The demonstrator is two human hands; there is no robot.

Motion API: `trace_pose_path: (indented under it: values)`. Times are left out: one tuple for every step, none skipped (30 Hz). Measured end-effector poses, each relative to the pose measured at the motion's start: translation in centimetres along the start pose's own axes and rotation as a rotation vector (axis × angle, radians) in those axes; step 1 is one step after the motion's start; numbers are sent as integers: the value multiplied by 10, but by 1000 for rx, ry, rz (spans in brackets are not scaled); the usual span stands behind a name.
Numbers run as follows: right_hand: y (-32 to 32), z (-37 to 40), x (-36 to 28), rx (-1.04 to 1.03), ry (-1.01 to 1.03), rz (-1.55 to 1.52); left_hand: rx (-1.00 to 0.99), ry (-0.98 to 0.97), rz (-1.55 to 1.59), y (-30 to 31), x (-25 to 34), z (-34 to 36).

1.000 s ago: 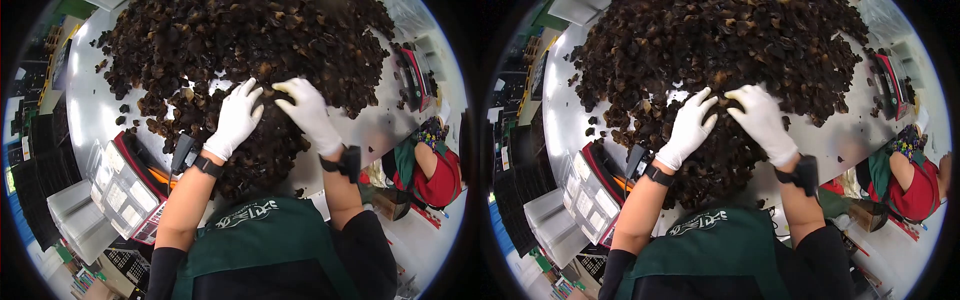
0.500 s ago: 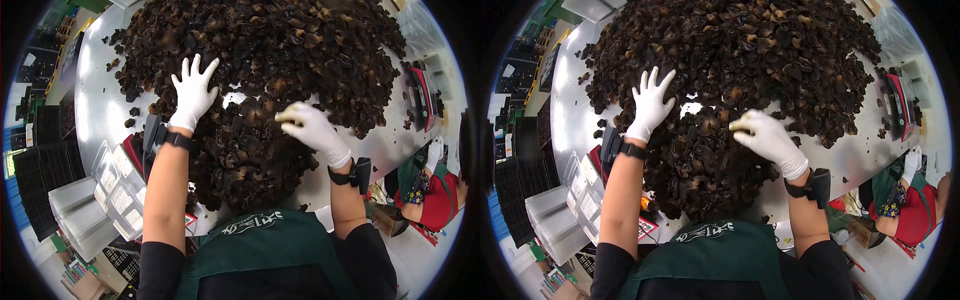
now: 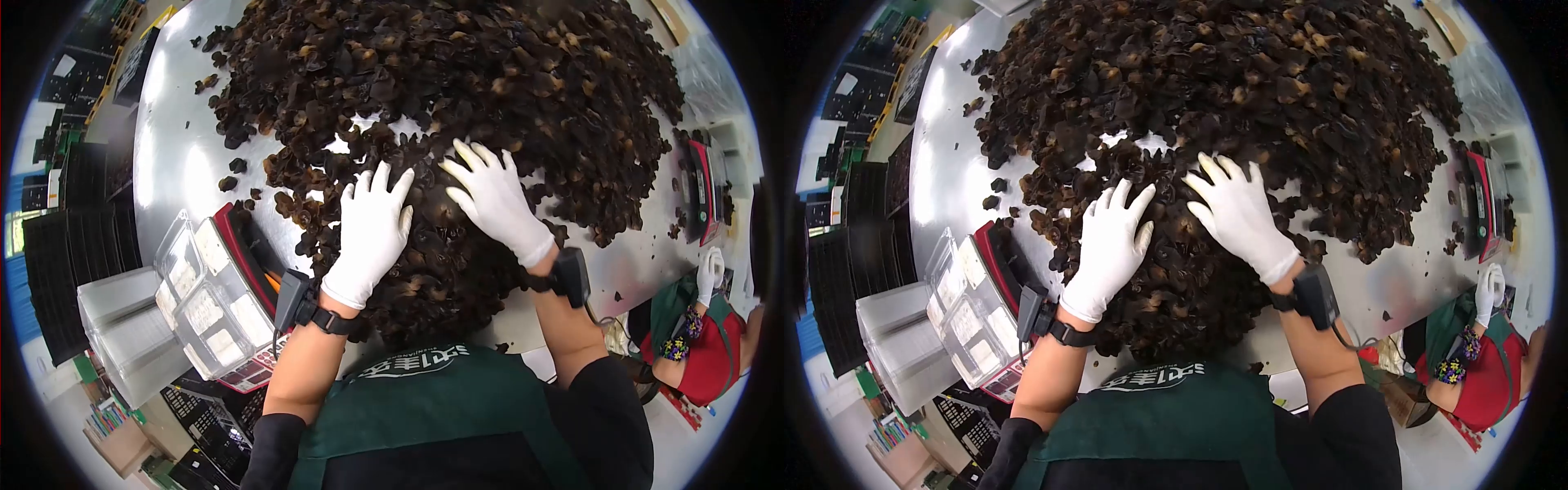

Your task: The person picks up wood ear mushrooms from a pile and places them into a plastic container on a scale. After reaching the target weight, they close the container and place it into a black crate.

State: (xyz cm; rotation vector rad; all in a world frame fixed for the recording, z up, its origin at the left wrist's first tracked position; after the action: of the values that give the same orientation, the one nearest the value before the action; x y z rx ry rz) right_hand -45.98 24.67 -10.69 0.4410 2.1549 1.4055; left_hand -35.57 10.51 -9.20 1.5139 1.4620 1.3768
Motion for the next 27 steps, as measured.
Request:
trace_pose_path:
  values:
    - [4, 4, -2, -12, -2, -4, 14, -1, -2, 1, 0, 1]
    - [9, 7, -4, -25, -7, -8, 26, -2, -2, 1, 0, 3]
    - [15, 10, -5, -26, -10, -38, 31, 3, 10, 3, 0, 3]
    - [22, 11, -5, -24, -14, -65, 33, 8, 26, 3, -1, 3]
    - [28, 11, -4, -22, -20, -91, 35, 11, 43, 4, -2, 3]
    - [32, 8, -2, -45, -26, -138, 38, 15, 60, 3, -2, 2]
    - [36, 3, 0, -66, -32, -185, 38, 11, 56, 3, -2, 3]
    - [40, -4, 2, -86, -39, -233, 38, 7, 51, 3, -1, 4]
    - [45, -18, 0, 8, -91, -327, 37, 3, 46, 3, 0, 5]
    - [44, -28, -2, 66, -87, -315, 33, 3, 52, 3, 1, 5]
    - [36, -38, -7, 109, -89, -348, 29, 4, 55, 4, 3, 6]
    - [25, -46, -11, 153, -88, -387, 26, 7, 53, 6, 3, 5]
    - [7, -45, -17, 105, -25, -411, 2, 16, 47, 9, 4, 4]
    - [-15, -43, -23, 30, 4, -410, 53, 22, 88, 15, 3, 2]
    - [-24, -41, -31, 45, 35, -340, 47, 65, 111, 19, -2, 0]
    - [-28, -38, -40, 60, 69, -269, 43, 111, 136, 23, -7, -4]
    - [-28, -36, -45, 68, 53, -248, 104, 159, 136, 30, -15, -12]
    - [-27, -32, -47, 67, 54, -269, 52, 197, 83, 29, -28, -21]
    - [-28, -27, -49, 11, 49, -290, 154, 206, 70, 32, -43, -29]
    - [-27, -24, -50, -42, 43, -307, 257, 211, 57, 32, -60, -36]
    - [-23, -23, -52, -66, 45, -323, 403, 194, 22, 29, -77, -45]
    - [-17, -21, -53, -91, 46, -336, 547, 175, -11, 28, -93, -51]
    - [-11, -22, -53, -116, 45, -348, 458, 218, -60, 21, -109, -59]
    - [-4, -26, -49, -149, 44, -409, 378, 288, -182, 9, -118, -60]
    - [3, -33, -44, -182, 42, -472, 280, 337, -161, -5, -125, -57]
    - [4, -39, -39, -216, 37, -536, 180, 383, -142, -20, -132, -53]
    - [0, -51, -29, -194, -1, -625, 201, 314, -192, -25, -132, -49]
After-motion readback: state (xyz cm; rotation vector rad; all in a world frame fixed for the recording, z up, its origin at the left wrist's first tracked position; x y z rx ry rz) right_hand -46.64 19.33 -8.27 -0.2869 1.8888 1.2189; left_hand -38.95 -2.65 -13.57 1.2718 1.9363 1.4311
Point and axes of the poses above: each hand's wrist, its own z-axis away from the middle knuckle, its own y-axis out of the back of the hand, x = y × z, the point moved 6 cm from there along -z, towards the middle knuckle, and after that the axes turned 14 degrees about x, right-handed, at the moved point
